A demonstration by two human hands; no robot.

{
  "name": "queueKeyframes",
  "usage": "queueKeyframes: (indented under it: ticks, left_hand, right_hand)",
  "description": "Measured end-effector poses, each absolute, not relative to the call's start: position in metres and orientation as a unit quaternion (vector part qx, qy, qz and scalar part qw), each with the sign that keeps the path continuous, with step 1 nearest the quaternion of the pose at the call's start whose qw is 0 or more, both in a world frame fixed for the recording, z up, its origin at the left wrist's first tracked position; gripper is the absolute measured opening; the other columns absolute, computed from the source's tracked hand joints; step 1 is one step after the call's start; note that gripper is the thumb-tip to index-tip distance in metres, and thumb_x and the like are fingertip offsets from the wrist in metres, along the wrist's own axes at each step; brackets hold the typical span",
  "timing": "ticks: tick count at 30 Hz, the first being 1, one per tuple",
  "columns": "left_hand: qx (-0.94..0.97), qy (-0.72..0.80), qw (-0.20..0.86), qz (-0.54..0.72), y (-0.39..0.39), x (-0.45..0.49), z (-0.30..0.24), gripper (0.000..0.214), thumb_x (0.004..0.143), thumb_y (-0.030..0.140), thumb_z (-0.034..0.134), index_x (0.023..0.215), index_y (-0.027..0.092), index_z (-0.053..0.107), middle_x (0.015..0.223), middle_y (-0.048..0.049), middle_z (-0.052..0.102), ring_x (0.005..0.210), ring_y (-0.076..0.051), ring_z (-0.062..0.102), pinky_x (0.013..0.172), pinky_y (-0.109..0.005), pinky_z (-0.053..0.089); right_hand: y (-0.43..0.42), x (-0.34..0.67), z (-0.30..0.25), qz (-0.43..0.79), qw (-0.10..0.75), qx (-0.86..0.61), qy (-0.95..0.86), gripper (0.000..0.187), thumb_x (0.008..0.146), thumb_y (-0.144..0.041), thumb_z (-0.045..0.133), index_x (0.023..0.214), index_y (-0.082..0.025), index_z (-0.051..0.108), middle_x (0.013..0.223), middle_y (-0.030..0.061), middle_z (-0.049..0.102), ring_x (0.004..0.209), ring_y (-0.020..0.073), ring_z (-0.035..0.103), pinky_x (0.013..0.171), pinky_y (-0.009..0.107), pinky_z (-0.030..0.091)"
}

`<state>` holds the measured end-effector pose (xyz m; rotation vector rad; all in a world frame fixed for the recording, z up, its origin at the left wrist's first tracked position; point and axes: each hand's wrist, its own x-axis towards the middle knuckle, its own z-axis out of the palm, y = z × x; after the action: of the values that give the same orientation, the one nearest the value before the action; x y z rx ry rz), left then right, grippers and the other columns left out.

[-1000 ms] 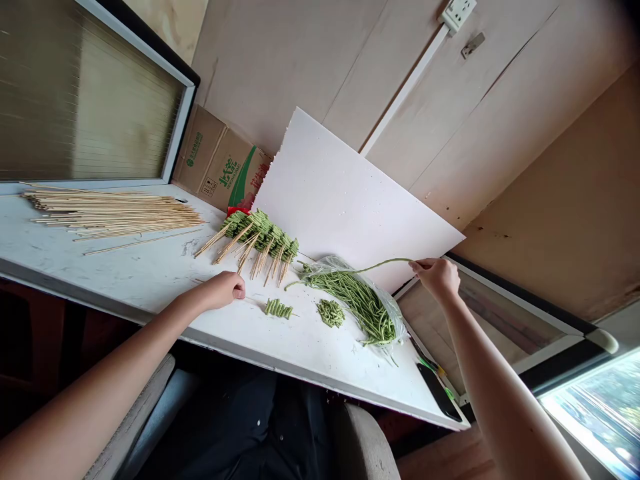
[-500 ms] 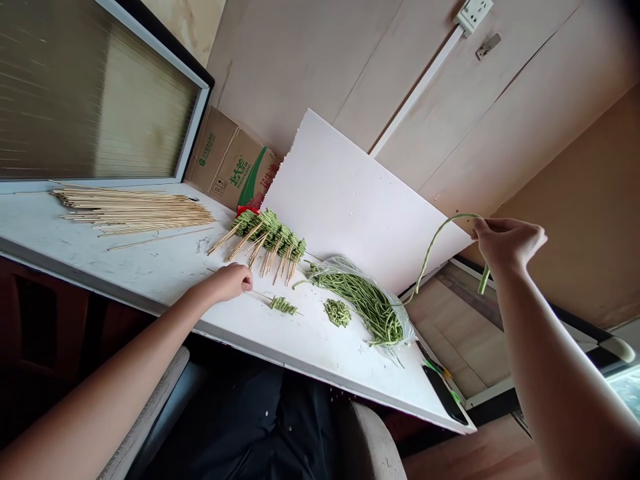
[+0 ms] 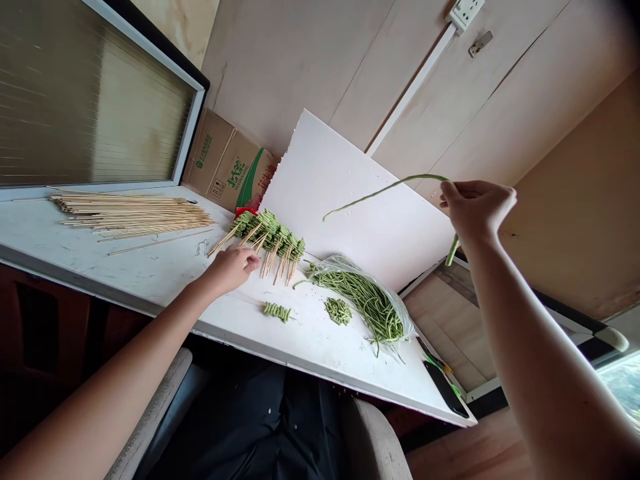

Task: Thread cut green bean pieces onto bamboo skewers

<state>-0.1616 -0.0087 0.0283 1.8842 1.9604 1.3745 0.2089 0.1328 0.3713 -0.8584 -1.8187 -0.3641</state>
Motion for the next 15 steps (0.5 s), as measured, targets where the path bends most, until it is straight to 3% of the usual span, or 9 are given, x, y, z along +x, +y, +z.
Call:
queueKeyframes:
  ticks: [3, 6, 12, 15]
  left_hand:
    - [0.562, 0.616, -0.024, 0.551, -0.027, -0.164, 0.064, 0.043, 0.101, 0.051, 0.049, 0.108, 0.016, 0.072, 0.114, -0.0132, 0.075, 0.107, -0.029, 0.066, 0.102, -0.04, 0.05]
    - [0.518, 0.601, -0.051, 0.606, -0.048, -0.162, 0.095, 0.057, 0.104, 0.061, 0.042, 0.124, 0.016, 0.069, 0.128, -0.0139, 0.071, 0.114, -0.029, 0.066, 0.106, -0.043, 0.051]
    - [0.57, 0.572, 0.032, 0.589, -0.054, -0.13, 0.102, 0.084, 0.092, 0.069, 0.062, 0.159, 0.023, 0.04, 0.159, -0.0145, 0.051, 0.138, -0.034, 0.055, 0.117, -0.05, 0.043]
    - [0.582, 0.575, 0.063, 0.572, -0.047, -0.119, 0.096, 0.078, 0.094, 0.071, 0.056, 0.154, 0.022, 0.047, 0.139, -0.0141, 0.067, 0.124, -0.032, 0.064, 0.106, -0.045, 0.05]
  right_hand:
    - [0.123, 0.174, 0.345, -0.12, 0.506, -0.32, -0.792, 0.046, 0.094, -0.065, 0.07, 0.104, -0.02, 0.076, 0.092, 0.0101, 0.079, 0.074, 0.0211, 0.067, 0.077, 0.047, 0.061]
    - [0.112, 0.136, 0.309, -0.105, 0.465, -0.28, -0.834, 0.048, 0.094, -0.061, 0.071, 0.097, -0.013, 0.077, 0.08, 0.0069, 0.076, 0.075, 0.0224, 0.071, 0.077, 0.045, 0.061]
    - [0.064, 0.077, 0.251, -0.061, 0.358, -0.202, -0.91, 0.04, 0.102, -0.056, 0.059, 0.104, -0.021, 0.079, 0.092, 0.0023, 0.075, 0.095, 0.0217, 0.072, 0.087, 0.041, 0.056]
    - [0.046, 0.069, 0.242, -0.045, 0.332, -0.179, -0.925, 0.042, 0.103, -0.059, 0.055, 0.106, -0.024, 0.079, 0.093, 0.0016, 0.074, 0.092, 0.0192, 0.069, 0.084, 0.038, 0.055]
